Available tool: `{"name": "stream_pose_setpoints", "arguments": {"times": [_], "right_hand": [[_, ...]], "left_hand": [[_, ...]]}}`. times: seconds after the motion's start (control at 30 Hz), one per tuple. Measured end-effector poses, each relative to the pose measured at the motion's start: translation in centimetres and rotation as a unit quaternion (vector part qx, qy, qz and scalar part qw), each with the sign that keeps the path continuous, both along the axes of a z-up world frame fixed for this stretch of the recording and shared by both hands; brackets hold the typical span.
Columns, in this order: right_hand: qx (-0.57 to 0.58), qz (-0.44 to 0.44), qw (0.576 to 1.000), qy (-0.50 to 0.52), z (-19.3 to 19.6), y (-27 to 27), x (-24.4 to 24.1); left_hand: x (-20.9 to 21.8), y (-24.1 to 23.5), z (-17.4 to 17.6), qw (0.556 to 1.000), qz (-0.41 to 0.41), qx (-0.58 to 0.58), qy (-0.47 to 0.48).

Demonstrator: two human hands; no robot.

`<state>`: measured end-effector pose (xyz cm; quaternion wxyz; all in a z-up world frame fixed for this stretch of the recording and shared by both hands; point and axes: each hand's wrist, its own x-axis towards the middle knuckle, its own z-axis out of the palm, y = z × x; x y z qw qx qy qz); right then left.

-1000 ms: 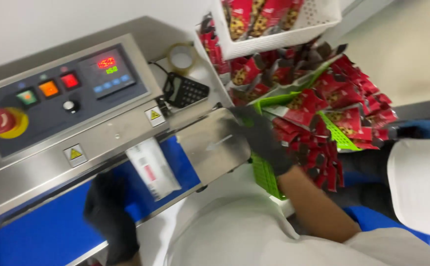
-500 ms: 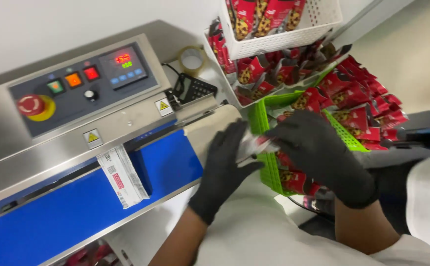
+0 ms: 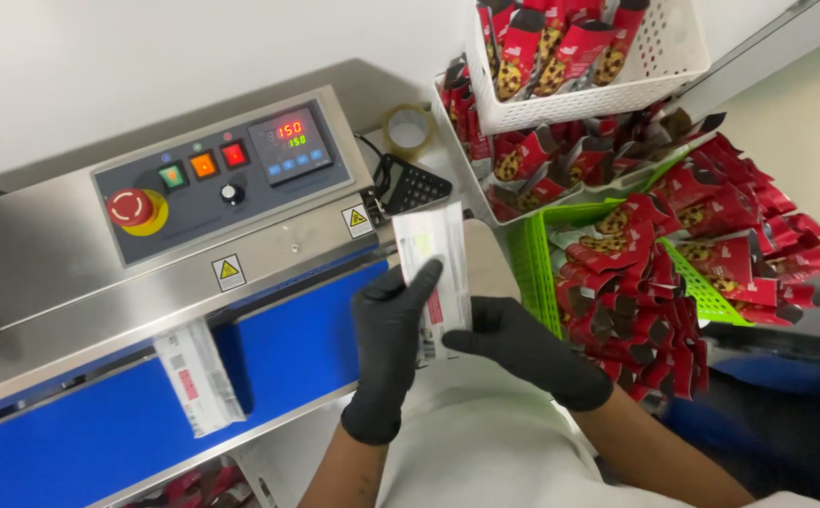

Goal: The person repeatedly picks red snack packets from a green basket, places them into white sleeves on a conveyor belt, and then transfers the sleeved packets into a gray bin. The process is continuous and repetitive throughout the clip.

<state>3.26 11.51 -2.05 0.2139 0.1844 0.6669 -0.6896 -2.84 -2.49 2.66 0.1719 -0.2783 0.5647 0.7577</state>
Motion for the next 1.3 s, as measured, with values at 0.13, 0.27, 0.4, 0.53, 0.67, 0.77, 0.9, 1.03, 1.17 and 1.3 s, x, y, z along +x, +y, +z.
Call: {"name": "stream_pose_setpoints", "arguments": {"times": [0.13,0.27,0.4,0.53,0.67,0.77,0.9,1.03,1.17,1.3], "right_hand": [[0.005,-0.017,1.0,-0.013,-0.4,-0.4,-1.8],[0.079,-0.143,0.986,0.039,-4.1,0.5,-5.1],[0.119,-0.13,0.983,0.046,-8.9,0.3,-7.4],[0.111,-0.131,0.984,0.042,-13.9,-0.3,-9.0],[0.151,-0.084,0.983,0.064,-15.2,-2.9,-9.8],[0.094,-0.096,0.988,0.074,-16.2,-4.1,-9.7],[0.072,-0.122,0.984,0.109,-11.8,-1.2,-8.6],[0.277,-0.067,0.929,0.235,-10.7,11.4,-5.0],[0.578,0.132,0.792,0.145,-9.7,21.3,-1.8],[0.696,0.131,0.68,0.19,-6.9,21.0,0.4]], "left_hand": [[0.1,0.2,-3.7,0.998,0.043,0.018,-0.034],[0.2,1.0,-7.7,0.999,0.051,0.016,-0.002],[-0.5,0.8,-15.9,0.996,0.091,-0.002,0.024],[-2.6,-0.5,-19.1,0.993,0.112,-0.032,0.013],[-3.0,-3.3,-22.4,0.989,0.142,-0.044,0.007],[-2.0,-7.1,-25.8,0.983,0.174,-0.054,0.014],[0.2,-11.5,-19.7,0.969,0.226,-0.088,0.053],[3.3,-12.9,-16.5,0.963,0.207,-0.156,0.077],[4.5,-10.6,-13.0,0.962,0.203,-0.139,0.118],[5.2,-4.9,-11.9,0.951,0.051,-0.143,0.27]]}}
